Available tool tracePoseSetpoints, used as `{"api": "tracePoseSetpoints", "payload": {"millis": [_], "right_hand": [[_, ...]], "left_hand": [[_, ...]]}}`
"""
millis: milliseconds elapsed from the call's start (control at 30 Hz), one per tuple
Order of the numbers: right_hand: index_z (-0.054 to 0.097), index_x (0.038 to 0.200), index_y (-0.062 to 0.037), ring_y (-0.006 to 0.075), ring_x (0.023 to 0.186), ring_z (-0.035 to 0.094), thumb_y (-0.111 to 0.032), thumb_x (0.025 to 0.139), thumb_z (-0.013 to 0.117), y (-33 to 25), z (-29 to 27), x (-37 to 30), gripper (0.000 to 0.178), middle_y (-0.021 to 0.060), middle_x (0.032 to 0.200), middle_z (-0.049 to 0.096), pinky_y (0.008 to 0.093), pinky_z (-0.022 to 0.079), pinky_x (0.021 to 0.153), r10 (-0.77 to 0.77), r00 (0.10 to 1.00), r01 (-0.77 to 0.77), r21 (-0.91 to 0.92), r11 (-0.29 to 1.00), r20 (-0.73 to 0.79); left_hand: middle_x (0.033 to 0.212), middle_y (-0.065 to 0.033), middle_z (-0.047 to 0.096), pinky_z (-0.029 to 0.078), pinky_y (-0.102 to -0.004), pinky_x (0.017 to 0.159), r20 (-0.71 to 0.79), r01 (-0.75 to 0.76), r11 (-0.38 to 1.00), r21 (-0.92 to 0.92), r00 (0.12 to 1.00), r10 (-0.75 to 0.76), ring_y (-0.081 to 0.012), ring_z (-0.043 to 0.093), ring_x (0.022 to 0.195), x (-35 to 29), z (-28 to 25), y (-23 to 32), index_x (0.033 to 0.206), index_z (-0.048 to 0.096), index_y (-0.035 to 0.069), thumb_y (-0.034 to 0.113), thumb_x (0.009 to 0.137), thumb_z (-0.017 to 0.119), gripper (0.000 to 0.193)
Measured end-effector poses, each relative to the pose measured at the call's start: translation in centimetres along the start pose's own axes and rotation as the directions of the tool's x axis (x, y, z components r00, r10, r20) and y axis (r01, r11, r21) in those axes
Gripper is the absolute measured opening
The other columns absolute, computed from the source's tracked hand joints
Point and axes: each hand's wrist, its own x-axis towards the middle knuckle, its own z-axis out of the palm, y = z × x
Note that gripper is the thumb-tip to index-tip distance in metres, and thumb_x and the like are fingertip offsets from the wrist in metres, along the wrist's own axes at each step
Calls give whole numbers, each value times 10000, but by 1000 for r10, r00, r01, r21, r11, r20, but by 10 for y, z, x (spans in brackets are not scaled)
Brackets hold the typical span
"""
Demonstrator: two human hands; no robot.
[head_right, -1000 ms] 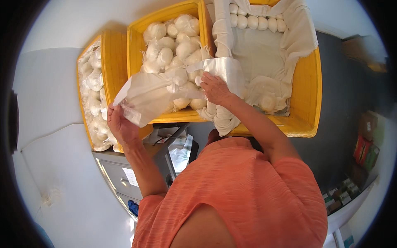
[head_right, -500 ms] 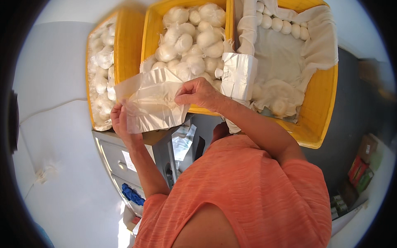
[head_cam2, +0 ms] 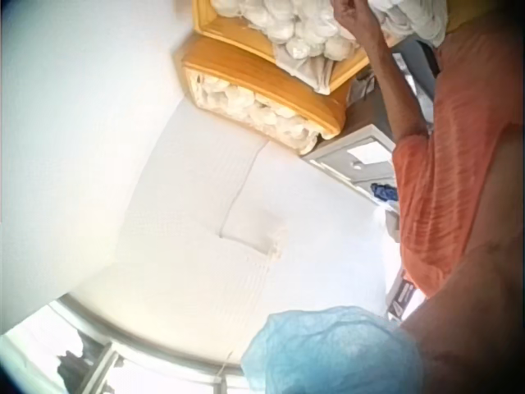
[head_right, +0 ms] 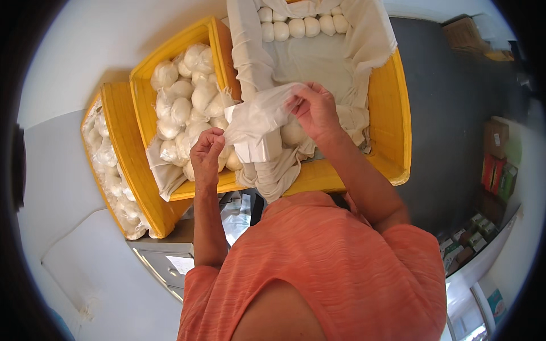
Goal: The person repeatedly picks small white dough balls from a yellow bin, places them into small plastic bags, and sets the filled bags into a second yellow bin. The process is continuous and repetitive throughout the clip.
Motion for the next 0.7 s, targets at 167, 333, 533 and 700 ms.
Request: {"api": "tracePoseSetpoints", "payload": {"millis": [167, 333, 533, 700], "right_hand": [[538, 729, -61, 64, 542, 492, -46, 761, 656, -43, -19, 28, 123, -7, 650, 530, 215, 410, 472, -151, 986, 120, -327, 937, -74], [516, 721, -44, 43, 541, 430, -86, 761, 675, -39, -16, 27, 169, -37, 622, 483, 209, 374, 481, -62, 947, 271, -685, 676, 314], [572, 806, -26, 87, 596, 490, -143, 739, 717, -45, -124, 128, 198, 7, 641, 525, 242, 422, 556, 94, 980, 89, -809, 581, 175], [590, 1040, -70, 258, 996, 532, -144, 738, 683, -15, -165, 280, 325, 138, 1099, 561, 348, 448, 803, -180, 872, 397, -872, -286, 455]], "left_hand": [[1076, -61, 531, 413, -252, 693, 3, -269, 823, 500, 951, 308, -123, 493, 875, 42, 77, 10, 1050, 544, 51, 112, 775, 671, 309], [1074, -127, 515, 477, -303, 681, 128, -316, 795, 518, 947, 294, -225, 542, 886, 89, 143, 10, 988, 529, 40, -16, 717, 633, 295], [968, -84, 521, 482, -256, 680, -18, -220, 818, 532, 962, 271, -162, 543, 874, 114, 100, -32, 894, 576, 29, -85, 695, 667, 247], [826, -53, 540, 382, -209, 527, 12, -137, 711, 690, 984, 178, -103, 491, 656, 110, 102, -27, 864, 644, 65, -15, 679, 711, 212]]}}
